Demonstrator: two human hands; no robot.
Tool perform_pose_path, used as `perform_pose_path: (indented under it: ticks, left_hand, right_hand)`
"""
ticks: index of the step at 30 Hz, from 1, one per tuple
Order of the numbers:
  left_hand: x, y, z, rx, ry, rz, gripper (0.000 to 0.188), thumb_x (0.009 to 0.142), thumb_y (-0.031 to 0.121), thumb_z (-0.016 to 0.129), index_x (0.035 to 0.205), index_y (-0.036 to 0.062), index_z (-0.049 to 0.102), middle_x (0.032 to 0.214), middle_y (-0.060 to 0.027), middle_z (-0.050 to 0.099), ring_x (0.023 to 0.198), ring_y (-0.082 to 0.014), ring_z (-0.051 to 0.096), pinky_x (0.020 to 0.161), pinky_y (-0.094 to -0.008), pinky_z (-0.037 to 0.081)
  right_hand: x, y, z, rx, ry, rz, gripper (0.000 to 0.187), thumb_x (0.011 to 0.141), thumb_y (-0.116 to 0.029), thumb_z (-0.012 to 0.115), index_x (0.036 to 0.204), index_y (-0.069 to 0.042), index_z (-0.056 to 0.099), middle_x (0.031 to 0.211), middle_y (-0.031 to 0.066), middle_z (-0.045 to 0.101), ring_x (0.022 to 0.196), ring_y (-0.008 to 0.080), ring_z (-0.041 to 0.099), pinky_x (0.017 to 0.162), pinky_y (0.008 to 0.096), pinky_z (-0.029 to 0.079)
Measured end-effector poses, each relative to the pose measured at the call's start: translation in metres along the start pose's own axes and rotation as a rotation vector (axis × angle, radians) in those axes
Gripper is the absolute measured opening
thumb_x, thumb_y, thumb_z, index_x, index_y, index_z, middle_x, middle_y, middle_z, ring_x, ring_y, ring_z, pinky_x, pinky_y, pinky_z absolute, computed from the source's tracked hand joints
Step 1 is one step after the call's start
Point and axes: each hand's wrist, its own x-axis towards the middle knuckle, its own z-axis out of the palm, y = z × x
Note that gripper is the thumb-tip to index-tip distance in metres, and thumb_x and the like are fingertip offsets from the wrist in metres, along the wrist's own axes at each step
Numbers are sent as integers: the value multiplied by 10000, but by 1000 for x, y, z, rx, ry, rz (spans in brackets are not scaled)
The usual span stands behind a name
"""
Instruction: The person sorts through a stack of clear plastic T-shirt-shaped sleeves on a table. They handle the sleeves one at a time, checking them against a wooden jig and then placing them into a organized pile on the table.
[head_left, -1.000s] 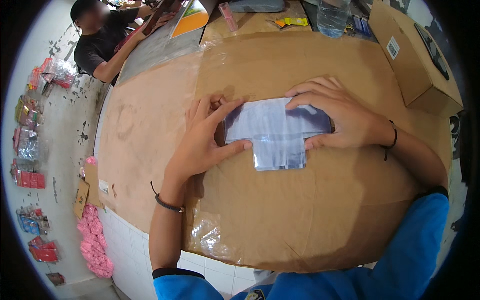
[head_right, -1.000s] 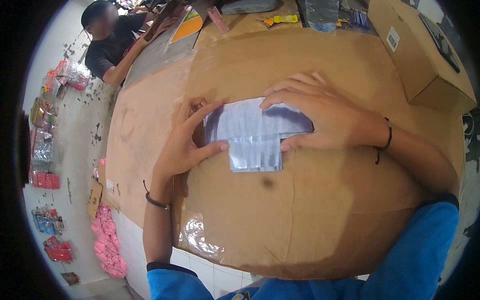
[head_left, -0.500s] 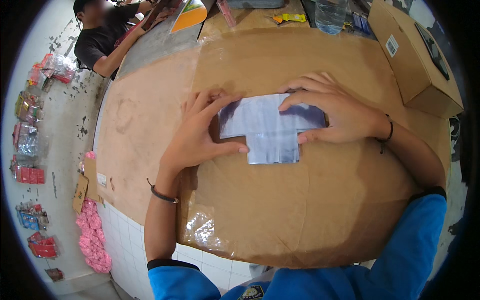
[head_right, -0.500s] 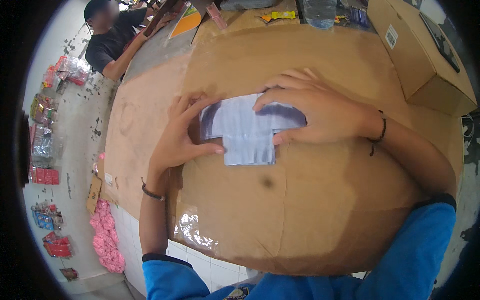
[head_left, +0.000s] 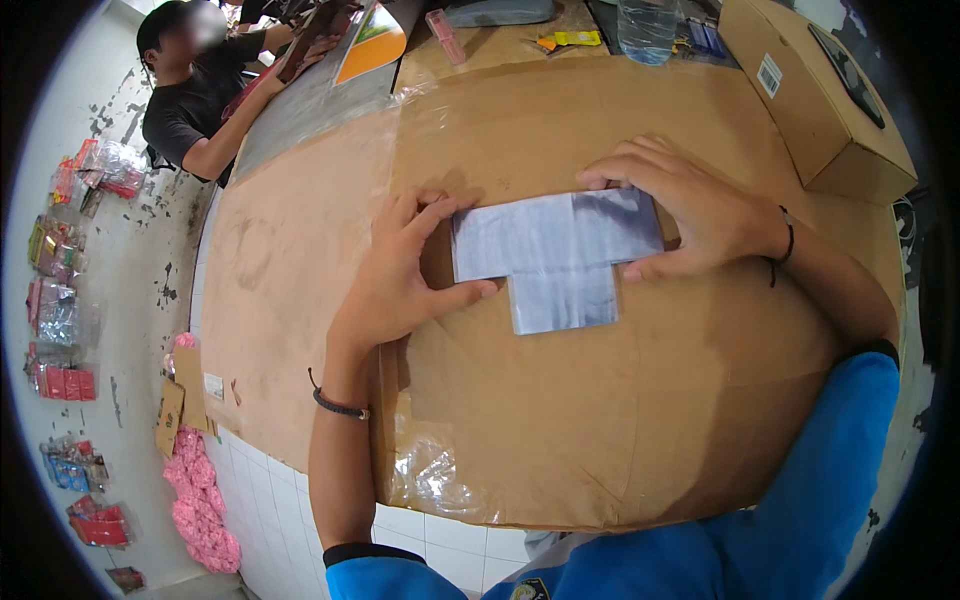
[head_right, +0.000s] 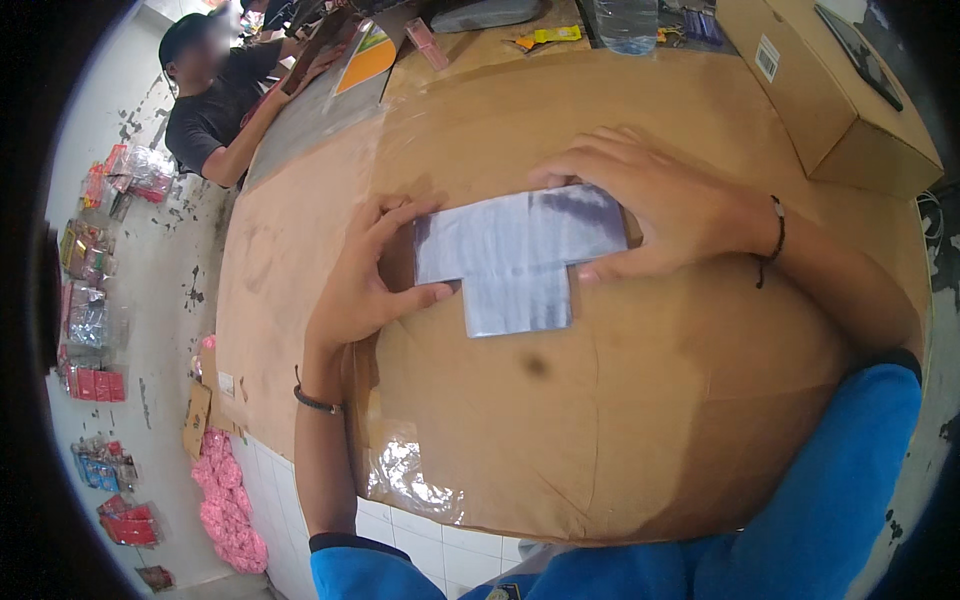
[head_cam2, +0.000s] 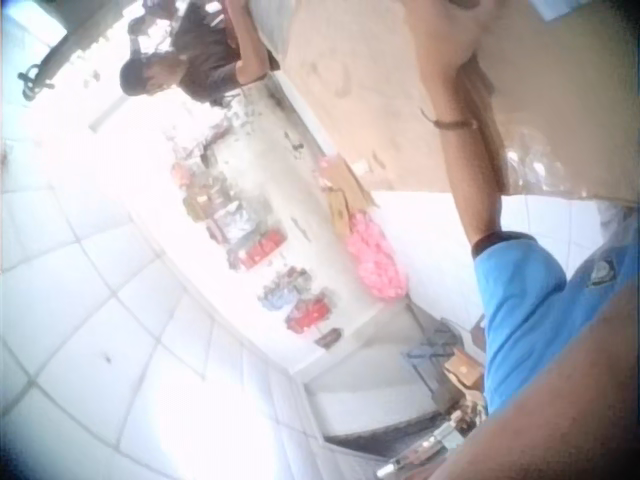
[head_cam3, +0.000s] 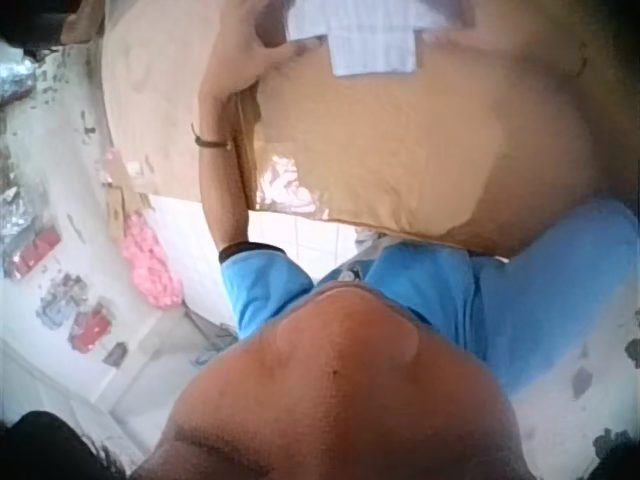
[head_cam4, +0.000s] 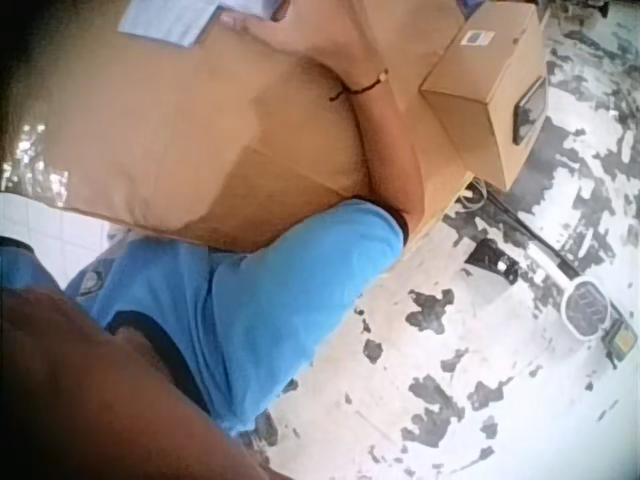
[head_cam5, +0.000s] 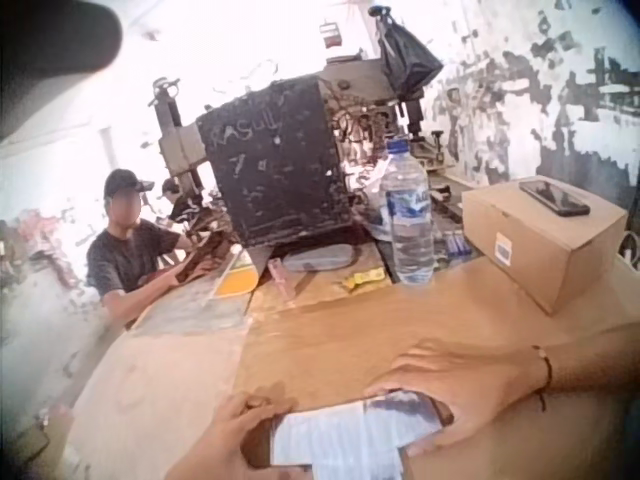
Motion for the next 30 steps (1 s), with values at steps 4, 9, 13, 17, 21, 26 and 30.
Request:
perform_pose_path:
  ticks: [4,9,13,17,21,26,30]
  left_hand:
    - [-2,0,0,13,6,-17,719,722,353,893,1332,69,639,1290,-142,555,1249,-356,494,1105,-437,389]
    - [-1,-1,0,-13,5,10,714,716,330,908,1327,65,650,1259,-122,556,1233,-325,500,1090,-414,396]
    - [0,1,-3,-50,8,14,692,728,345,901,1314,68,656,1256,-132,562,1219,-339,515,1074,-419,413]
    - [-2,-2,-7,-32,14,45,686,722,336,906,1301,60,659,1238,-131,566,1198,-335,524,1051,-418,426]
    - [1,-6,-7,-58,-21,42,760,672,318,940,1335,72,659,1242,-120,559,1232,-310,513,1096,-408,379]
    - [-1,-2,-9,-44,-41,8,808,682,355,942,1379,89,631,1271,-129,552,1260,-331,499,1110,-419,380]
    - [0,-4,-15,-184,-1,46,840,660,333,962,1395,101,628,1327,-138,557,1295,-335,498,1112,-430,394]
  right_hand:
    - [3,5,2,-31,-14,-44,826,782,-444,842,1413,-19,519,1311,147,553,1199,324,499,1059,430,385]
    - [3,-3,-2,-15,4,-16,872,777,-463,843,1433,-1,501,1312,160,548,1199,327,501,1057,432,388]
    - [2,-2,0,-34,25,37,838,774,-429,848,1416,2,525,1295,169,553,1211,343,504,1056,431,395]
    - [5,-3,-4,-93,-22,27,798,772,-436,852,1376,1,569,1250,172,569,1152,349,535,1029,432,410]
    - [5,-2,-3,-82,38,10,796,756,-464,859,1337,10,591,1179,163,594,1091,353,555,999,441,415]
    - [7,-6,-7,-77,27,42,758,750,-492,856,1270,4,612,1160,160,608,1073,345,570,988,453,412]
    - [10,-8,-13,-36,44,18,719,758,-478,853,1245,-5,619,1160,156,609,1063,335,580,975,439,429]
